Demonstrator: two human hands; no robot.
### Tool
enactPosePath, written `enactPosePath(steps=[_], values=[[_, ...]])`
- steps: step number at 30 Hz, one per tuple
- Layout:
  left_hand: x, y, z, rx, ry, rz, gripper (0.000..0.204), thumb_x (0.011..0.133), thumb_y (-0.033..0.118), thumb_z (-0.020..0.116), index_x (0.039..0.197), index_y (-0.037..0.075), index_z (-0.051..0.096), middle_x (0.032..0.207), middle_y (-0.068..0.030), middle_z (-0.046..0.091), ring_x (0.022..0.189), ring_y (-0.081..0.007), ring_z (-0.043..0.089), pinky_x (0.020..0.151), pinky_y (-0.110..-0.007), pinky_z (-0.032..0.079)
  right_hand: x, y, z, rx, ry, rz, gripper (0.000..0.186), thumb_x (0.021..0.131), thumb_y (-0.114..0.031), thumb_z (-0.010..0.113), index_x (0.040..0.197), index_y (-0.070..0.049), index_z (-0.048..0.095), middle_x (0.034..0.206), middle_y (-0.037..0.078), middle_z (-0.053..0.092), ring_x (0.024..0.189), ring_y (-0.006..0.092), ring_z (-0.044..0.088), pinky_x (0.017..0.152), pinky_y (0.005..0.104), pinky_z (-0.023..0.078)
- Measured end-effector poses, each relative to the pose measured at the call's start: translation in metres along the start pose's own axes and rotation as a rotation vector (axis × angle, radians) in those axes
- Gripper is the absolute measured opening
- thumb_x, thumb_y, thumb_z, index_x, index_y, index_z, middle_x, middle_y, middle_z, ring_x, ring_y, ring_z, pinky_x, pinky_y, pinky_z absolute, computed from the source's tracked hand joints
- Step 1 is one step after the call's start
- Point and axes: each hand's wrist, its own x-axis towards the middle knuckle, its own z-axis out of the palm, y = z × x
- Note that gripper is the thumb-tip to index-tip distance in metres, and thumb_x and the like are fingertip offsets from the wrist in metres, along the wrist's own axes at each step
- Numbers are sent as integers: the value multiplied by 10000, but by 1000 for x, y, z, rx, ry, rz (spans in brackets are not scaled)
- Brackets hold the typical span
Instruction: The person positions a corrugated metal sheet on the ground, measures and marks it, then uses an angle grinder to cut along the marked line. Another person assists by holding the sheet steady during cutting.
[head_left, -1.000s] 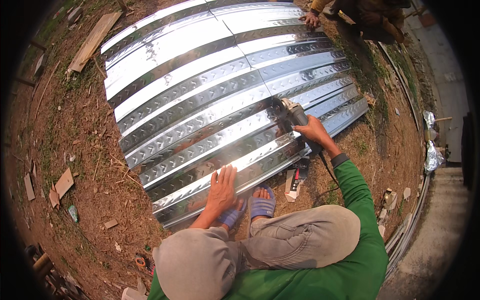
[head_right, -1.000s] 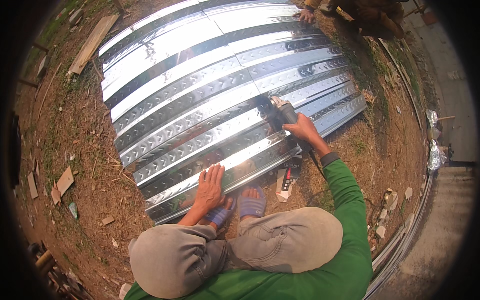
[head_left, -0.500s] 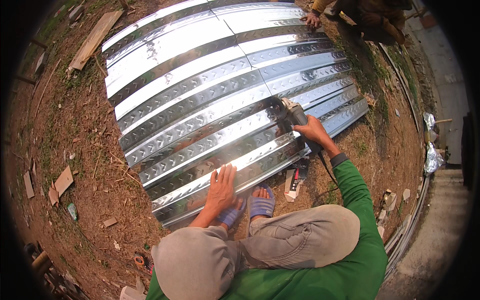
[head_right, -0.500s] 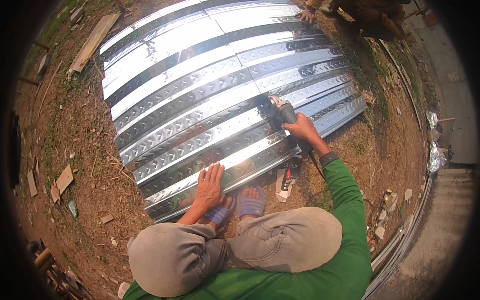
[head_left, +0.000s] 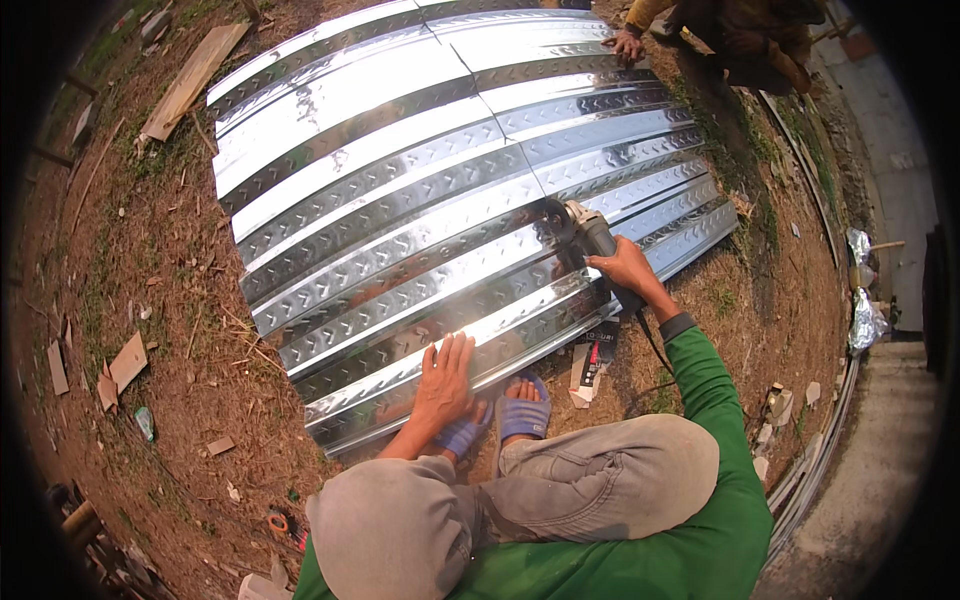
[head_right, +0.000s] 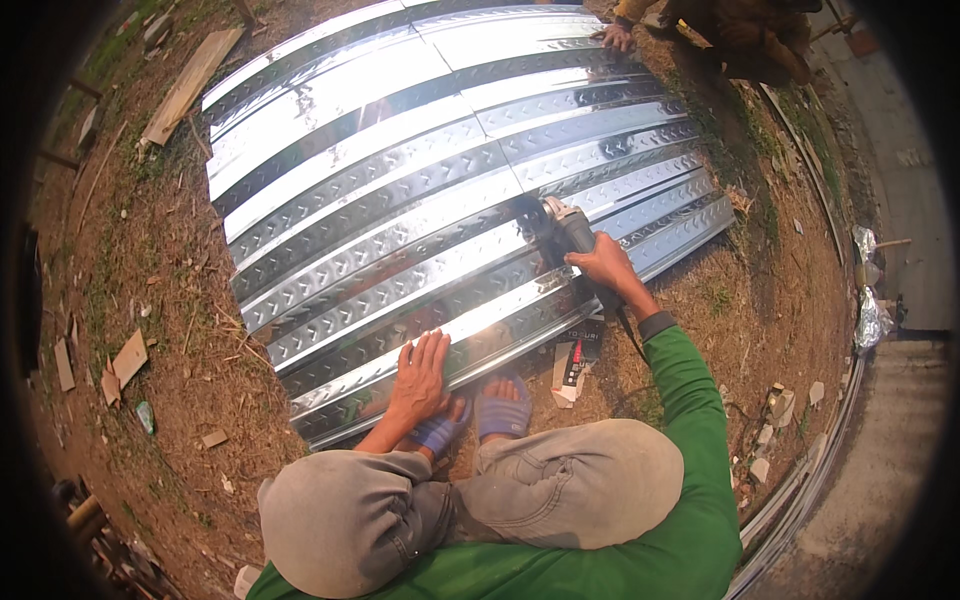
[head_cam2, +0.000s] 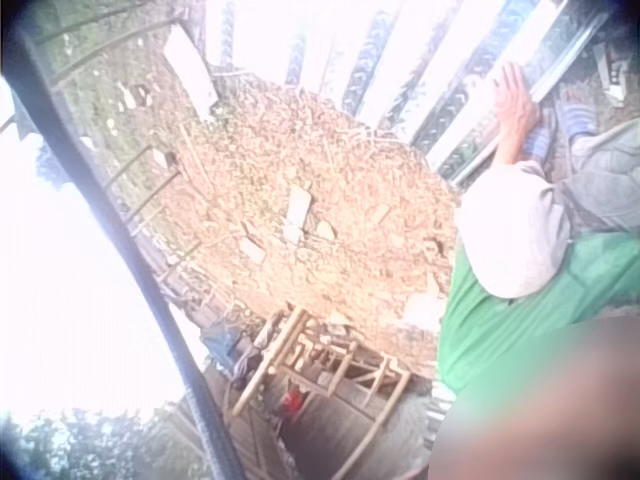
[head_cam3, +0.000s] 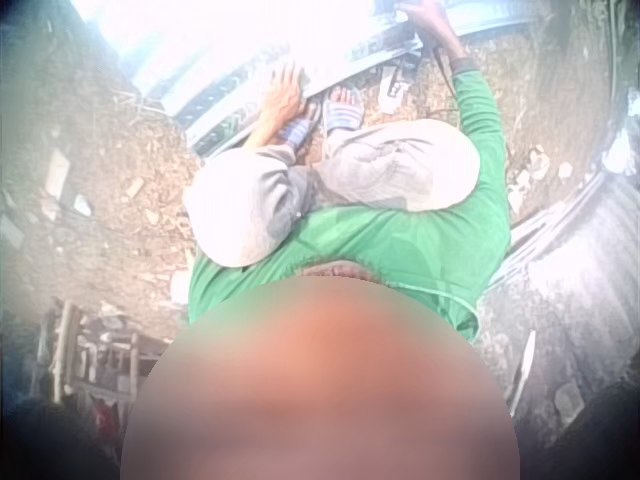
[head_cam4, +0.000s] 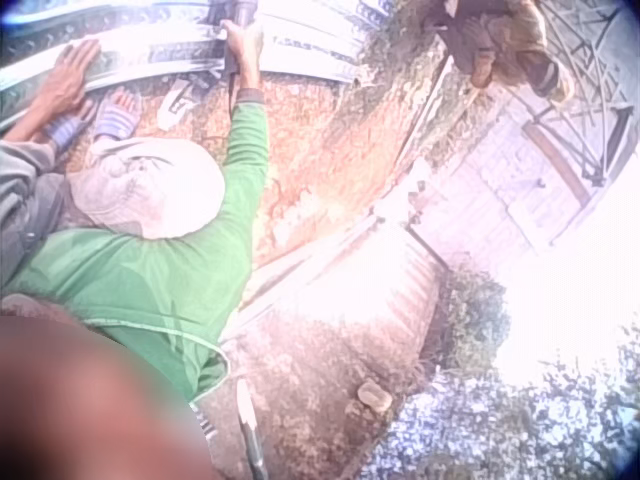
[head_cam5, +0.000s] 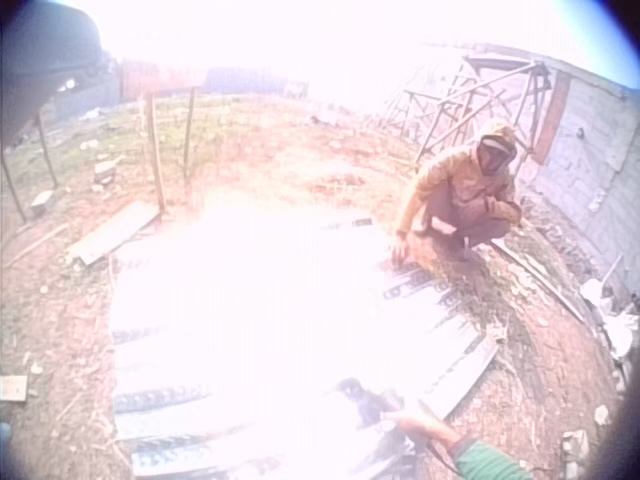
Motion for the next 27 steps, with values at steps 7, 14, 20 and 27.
enactPosePath(steps=[7,14,20,27], values=[[-2,1,0,-7,-10,3,888,886,399,737,1611,-29,457,1690,-266,428,1582,-438,385,1305,-622,293,-2,-2,-1,-10,-2,1,891,781,-509,892,1323,151,640,1240,374,734,1169,473,744,988,505,584],[-4,7,-26,-24,38,37,885,883,371,727,1611,-44,444,1683,-269,430,1579,-447,383,1303,-628,286,1,0,-1,-5,-19,0,898,778,-512,889,1323,157,640,1247,378,730,1172,485,738,991,505,582],[-3,12,-46,51,15,62,900,883,365,725,1621,-51,422,1679,-273,429,1581,-455,373,1307,-631,275,5,8,4,-9,28,-40,876,767,-498,907,1272,177,667,1108,347,769,1015,423,787,887,475,609],[1,4,-14,-50,-8,2,902,881,366,727,1624,-47,426,1680,-263,432,1585,-446,370,1313,-628,263,8,12,9,-16,72,-66,887,761,-497,912,1271,186,666,1123,351,768,1022,424,787,896,479,608]])
